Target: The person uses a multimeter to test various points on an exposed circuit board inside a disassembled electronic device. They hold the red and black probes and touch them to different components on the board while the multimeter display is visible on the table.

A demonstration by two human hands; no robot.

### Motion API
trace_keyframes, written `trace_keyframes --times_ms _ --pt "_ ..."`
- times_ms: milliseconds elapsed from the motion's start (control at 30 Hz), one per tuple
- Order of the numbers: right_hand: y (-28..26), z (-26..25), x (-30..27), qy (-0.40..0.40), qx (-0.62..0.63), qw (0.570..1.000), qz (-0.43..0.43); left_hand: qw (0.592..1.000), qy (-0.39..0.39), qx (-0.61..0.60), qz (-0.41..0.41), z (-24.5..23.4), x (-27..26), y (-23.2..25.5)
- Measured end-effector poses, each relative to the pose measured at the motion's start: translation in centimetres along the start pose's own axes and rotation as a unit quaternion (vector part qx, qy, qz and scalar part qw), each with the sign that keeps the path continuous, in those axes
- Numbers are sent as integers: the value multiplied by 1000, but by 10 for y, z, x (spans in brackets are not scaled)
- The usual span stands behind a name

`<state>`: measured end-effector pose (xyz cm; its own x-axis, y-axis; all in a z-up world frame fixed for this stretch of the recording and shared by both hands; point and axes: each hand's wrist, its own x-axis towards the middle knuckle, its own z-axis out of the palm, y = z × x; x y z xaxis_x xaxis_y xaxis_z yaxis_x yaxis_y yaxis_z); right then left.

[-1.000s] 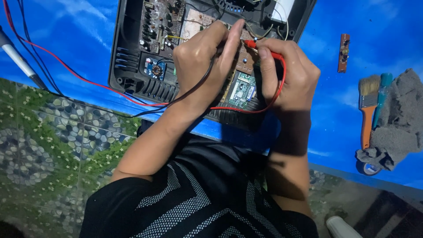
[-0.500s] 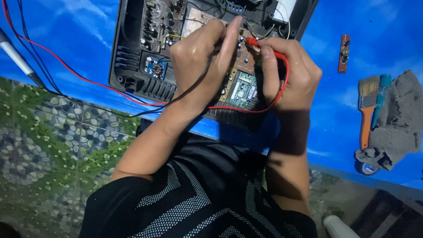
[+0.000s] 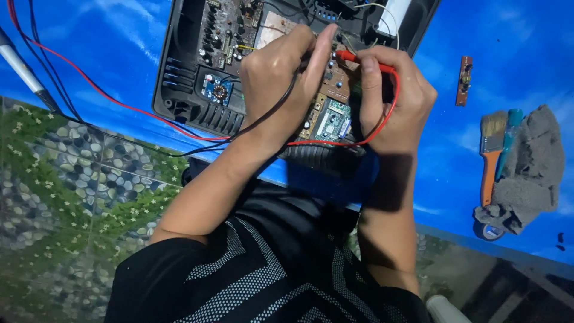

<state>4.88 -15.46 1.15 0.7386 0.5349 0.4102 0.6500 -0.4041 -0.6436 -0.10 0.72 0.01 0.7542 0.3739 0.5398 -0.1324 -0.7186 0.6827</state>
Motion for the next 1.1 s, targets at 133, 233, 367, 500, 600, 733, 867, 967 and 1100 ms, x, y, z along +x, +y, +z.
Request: trace_keyframes --times_ms 133,233,367,500,600,733,867,967,1100 --pt "-1 1 2 -2 -5 1000 4 1000 1 7 -18 1 0 -1" --pt "-1 2 3 -4 -12 1000 6 999 -7 16 -29 3 0 -2" --pt "-1 1 6 -6 -12 1000 24 999 -8 17 -35 4 1 -3" --pt "-4 0 9 -13 -12 999 45 999 -9 24 -36 7 -1 -5" --pt "-2 0 9 -14 -7 999 39 998 -12 17 -53 10 0 -8" --pt "-1 0 9 -16 3 999 44 999 -7 24 -46 8 0 -7" --pt "0 0 9 -19 11 999 46 998 -4 -7 -55 10 -1 -11" --pt "4 -1 11 -21 15 999 41 998 2 -12 -65 12 0 -11" --pt "9 -2 12 -29 17 998 53 998 7 -14 -61 16 -2 -12"
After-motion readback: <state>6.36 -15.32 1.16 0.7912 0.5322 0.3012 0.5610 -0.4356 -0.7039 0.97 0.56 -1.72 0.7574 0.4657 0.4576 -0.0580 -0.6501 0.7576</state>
